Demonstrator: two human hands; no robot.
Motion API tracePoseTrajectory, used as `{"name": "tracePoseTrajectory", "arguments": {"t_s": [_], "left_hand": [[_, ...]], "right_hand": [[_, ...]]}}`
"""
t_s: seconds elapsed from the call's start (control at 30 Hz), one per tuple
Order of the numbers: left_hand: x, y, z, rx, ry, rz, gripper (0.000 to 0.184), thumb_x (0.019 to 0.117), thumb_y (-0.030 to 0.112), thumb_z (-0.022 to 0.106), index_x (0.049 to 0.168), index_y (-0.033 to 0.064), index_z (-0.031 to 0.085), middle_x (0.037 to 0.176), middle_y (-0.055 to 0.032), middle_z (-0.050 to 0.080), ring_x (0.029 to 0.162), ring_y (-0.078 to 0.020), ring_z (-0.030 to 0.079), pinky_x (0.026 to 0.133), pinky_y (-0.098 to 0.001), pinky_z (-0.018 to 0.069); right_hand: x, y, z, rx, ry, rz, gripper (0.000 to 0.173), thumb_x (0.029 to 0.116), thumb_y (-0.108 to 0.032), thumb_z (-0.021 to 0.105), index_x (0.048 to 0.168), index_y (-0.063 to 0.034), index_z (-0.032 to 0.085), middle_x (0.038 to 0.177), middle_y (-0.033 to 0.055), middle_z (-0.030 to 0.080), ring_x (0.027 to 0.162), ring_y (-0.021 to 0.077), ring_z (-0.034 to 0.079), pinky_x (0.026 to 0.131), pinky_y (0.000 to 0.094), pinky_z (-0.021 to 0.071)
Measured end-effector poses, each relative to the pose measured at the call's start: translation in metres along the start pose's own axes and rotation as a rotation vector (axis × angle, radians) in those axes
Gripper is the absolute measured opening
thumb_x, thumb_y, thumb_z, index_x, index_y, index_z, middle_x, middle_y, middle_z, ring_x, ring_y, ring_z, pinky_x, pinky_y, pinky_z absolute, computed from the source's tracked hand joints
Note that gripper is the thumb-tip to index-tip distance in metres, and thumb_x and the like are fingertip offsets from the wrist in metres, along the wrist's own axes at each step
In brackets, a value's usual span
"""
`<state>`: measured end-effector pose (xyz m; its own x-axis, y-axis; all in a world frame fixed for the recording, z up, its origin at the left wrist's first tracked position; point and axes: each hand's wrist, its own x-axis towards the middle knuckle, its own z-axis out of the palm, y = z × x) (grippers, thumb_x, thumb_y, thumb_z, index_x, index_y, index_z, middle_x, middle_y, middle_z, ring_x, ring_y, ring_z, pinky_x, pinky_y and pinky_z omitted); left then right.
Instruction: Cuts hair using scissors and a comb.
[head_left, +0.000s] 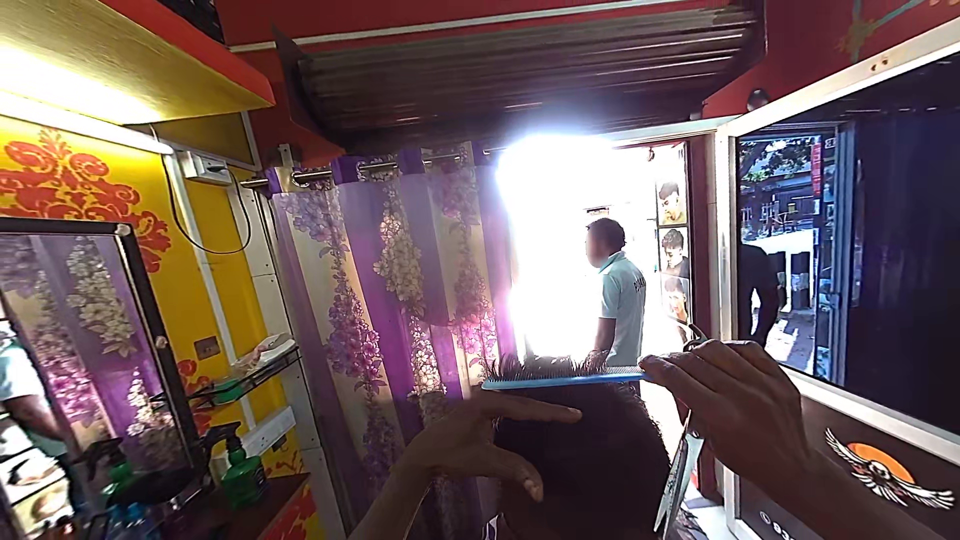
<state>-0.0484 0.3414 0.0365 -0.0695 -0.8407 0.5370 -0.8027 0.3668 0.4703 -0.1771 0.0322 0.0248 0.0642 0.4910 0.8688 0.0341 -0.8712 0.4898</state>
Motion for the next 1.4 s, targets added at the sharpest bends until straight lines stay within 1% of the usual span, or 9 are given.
{"name": "tracePoseTrajectory", "arguments": {"t_s": [0.3, 0.73, 0.93, 1.0, 1.1, 1.17, 1.23, 1.3, 1.4], "left_hand": [[0.032, -0.005, 0.007, -0.058, -0.043, 0.041, 0.077, 0.0937, 0.041, 0.072, 0.149, -0.0051, 0.045, 0.151, -0.0176, 0.051, 0.142, -0.0281, 0.047, 0.119, -0.0448, 0.0401], [0.034, 0.0, 0.002, 0.01, 0.089, 0.034, 0.067, 0.0949, 0.047, 0.069, 0.145, 0.0055, 0.055, 0.143, -0.0089, 0.059, 0.136, -0.0215, 0.052, 0.117, -0.0435, 0.0419], [0.034, 0.004, 0.001, 0.017, 0.084, 0.055, 0.066, 0.0958, 0.044, 0.068, 0.146, 0.0041, 0.054, 0.145, -0.0091, 0.058, 0.138, -0.0208, 0.05, 0.118, -0.0431, 0.0394], [0.035, 0.005, 0.0, 0.041, 0.08, 0.064, 0.07, 0.0976, 0.056, 0.059, 0.147, 0.0056, 0.054, 0.147, -0.0084, 0.056, 0.14, -0.0195, 0.049, 0.119, -0.0422, 0.0393], [0.029, -0.004, -0.006, 0.07, 0.101, 0.003, 0.094, 0.0952, 0.079, 0.019, 0.146, 0.0102, 0.056, 0.151, -0.0058, 0.055, 0.142, -0.0194, 0.047, 0.118, -0.0432, 0.0382], [0.021, -0.019, -0.012, -0.055, 0.139, -0.098, 0.101, 0.0923, 0.082, 0.009, 0.146, 0.0105, 0.056, 0.148, -0.0069, 0.056, 0.137, -0.0187, 0.051, 0.112, -0.04, 0.0421], [0.019, -0.024, -0.012, -0.099, 0.258, -0.115, 0.085, 0.1006, 0.071, 0.015, 0.128, 0.0082, 0.065, 0.125, -0.0057, 0.066, 0.115, -0.0136, 0.062, 0.095, -0.0323, 0.0516], [0.025, -0.015, -0.018, -0.18, 0.155, -0.124, 0.107, 0.0906, 0.083, 0.002, 0.142, 0.008, 0.06, 0.143, -0.0101, 0.06, 0.128, -0.0201, 0.058, 0.105, -0.0393, 0.0483], [0.031, -0.003, -0.016, -0.195, 0.131, -0.175, 0.114, 0.0859, 0.086, -0.004, 0.144, 0.0102, 0.058, 0.144, -0.0087, 0.059, 0.125, -0.0193, 0.058, 0.103, -0.0392, 0.0483]], "right_hand": [[0.012, 0.006, -0.008, -0.017, -0.018, -0.018, 0.022, 0.1014, -0.014, 0.049, 0.105, -0.0193, 0.07, 0.085, -0.0011, 0.068, 0.082, 0.02, 0.063, 0.074, 0.0382, 0.0461], [0.03, 0.012, -0.022, -0.01, -0.019, -0.038, 0.022, 0.0999, -0.013, 0.051, 0.107, -0.019, 0.07, 0.085, -0.0006, 0.068, 0.08, 0.021, 0.062, 0.071, 0.0385, 0.0458], [0.034, 0.012, -0.024, -0.028, -0.02, -0.048, 0.024, 0.0994, -0.012, 0.049, 0.108, -0.0194, 0.07, 0.089, -0.0007, 0.07, 0.084, 0.0215, 0.064, 0.074, 0.0391, 0.047], [0.037, 0.012, -0.028, -0.011, -0.024, 0.007, 0.025, 0.0994, -0.014, 0.049, 0.108, -0.0185, 0.072, 0.089, 0.0005, 0.07, 0.083, 0.0225, 0.065, 0.073, 0.0407, 0.0479], [0.042, 0.017, -0.036, 0.155, 0.03, 0.234, 0.03, 0.1025, -0.022, 0.047, 0.106, -0.0135, 0.076, 0.081, 0.0042, 0.068, 0.07, 0.0227, 0.062, 0.064, 0.0436, 0.0475], [0.04, 0.019, -0.044, 0.284, 0.068, 0.302, 0.029, 0.104, -0.024, 0.049, 0.108, -0.0131, 0.076, 0.081, 0.0021, 0.069, 0.072, 0.0167, 0.061, 0.067, 0.04, 0.0484], [0.033, 0.012, -0.051, 0.353, 0.015, 0.132, 0.026, 0.1041, -0.023, 0.049, 0.11, -0.0197, 0.074, 0.085, 0.0004, 0.069, 0.079, 0.0152, 0.063, 0.075, 0.0377, 0.0497], [0.029, -0.005, -0.053, 0.294, -0.162, -0.12, 0.023, 0.1048, -0.021, 0.048, 0.115, -0.0269, 0.068, 0.091, -0.0012, 0.068, 0.084, 0.0182, 0.064, 0.079, 0.0394, 0.0496], [0.034, -0.036, -0.043, 0.114, -0.341, -0.313, 0.02, 0.0997, -0.009, 0.051, 0.11, -0.019, 0.064, 0.081, 0.0021, 0.06, 0.076, 0.023, 0.06, 0.07, 0.0414, 0.0477]]}}
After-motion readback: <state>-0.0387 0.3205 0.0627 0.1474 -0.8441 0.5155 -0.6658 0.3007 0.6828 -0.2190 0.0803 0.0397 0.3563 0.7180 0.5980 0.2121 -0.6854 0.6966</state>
